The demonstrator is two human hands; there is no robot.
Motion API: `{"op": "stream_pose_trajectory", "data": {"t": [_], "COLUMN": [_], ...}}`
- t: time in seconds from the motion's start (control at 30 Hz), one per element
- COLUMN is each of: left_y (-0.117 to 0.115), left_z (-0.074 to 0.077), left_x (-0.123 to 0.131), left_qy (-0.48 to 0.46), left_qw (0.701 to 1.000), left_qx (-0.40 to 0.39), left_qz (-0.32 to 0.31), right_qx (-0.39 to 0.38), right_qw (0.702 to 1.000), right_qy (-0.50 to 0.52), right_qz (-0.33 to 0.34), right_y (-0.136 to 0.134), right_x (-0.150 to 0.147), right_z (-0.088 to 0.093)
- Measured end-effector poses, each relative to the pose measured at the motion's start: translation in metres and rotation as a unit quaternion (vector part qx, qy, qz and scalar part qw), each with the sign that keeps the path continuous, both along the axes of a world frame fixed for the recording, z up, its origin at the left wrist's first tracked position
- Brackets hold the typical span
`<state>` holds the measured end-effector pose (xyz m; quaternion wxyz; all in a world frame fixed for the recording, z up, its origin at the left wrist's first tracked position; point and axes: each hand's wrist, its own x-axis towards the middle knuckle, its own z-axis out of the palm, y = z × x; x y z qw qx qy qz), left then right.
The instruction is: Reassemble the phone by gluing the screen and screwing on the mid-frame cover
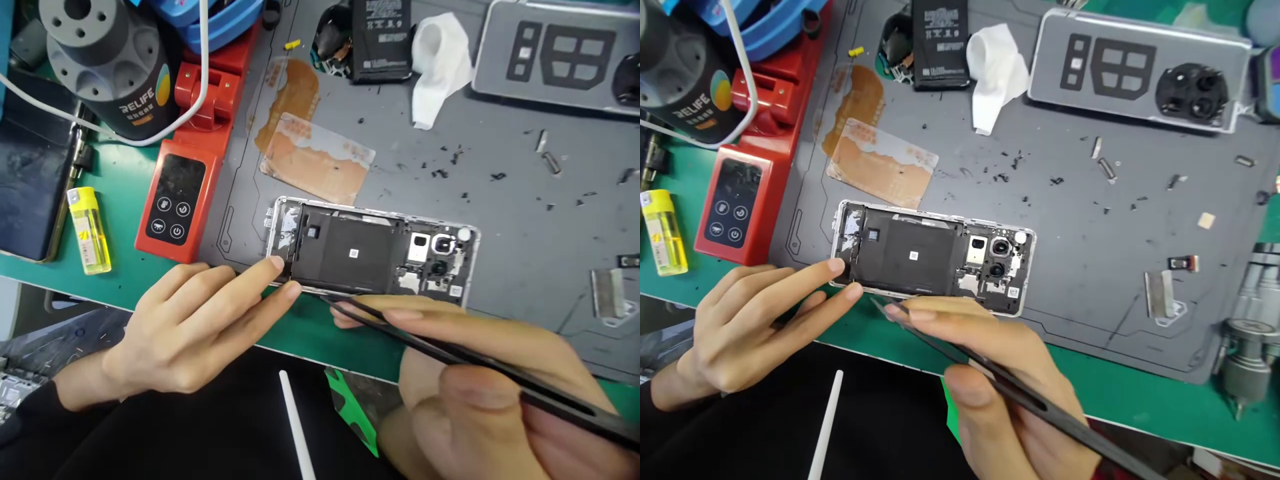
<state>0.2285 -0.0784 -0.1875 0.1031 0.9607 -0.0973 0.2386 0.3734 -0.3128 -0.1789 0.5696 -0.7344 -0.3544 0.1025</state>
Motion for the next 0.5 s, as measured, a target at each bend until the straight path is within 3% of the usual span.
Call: {"op": "stream_pose_trajectory", "data": {"t": [0.13, 0.37, 0.5], "left_y": [0.003, 0.001, 0.001], "left_z": [0.001, 0.001, 0.0], "left_x": [0.001, 0.001, 0.0], "left_qy": [0.004, 0.013, 0.002], "left_qw": [1.0, 1.0, 1.0], "left_qx": [-0.006, -0.009, -0.005], "left_qz": [-0.011, -0.004, 0.003], "right_qx": [0.04, 0.071, 0.057], "right_qw": [0.994, 0.994, 0.992], "right_qy": [0.09, 0.056, 0.014], "right_qz": [-0.043, -0.065, -0.114], "right_y": [0.0, -0.005, -0.032], "right_x": [0.003, 0.0, 0.002], "right_z": [0.001, -0.009, -0.017]}}
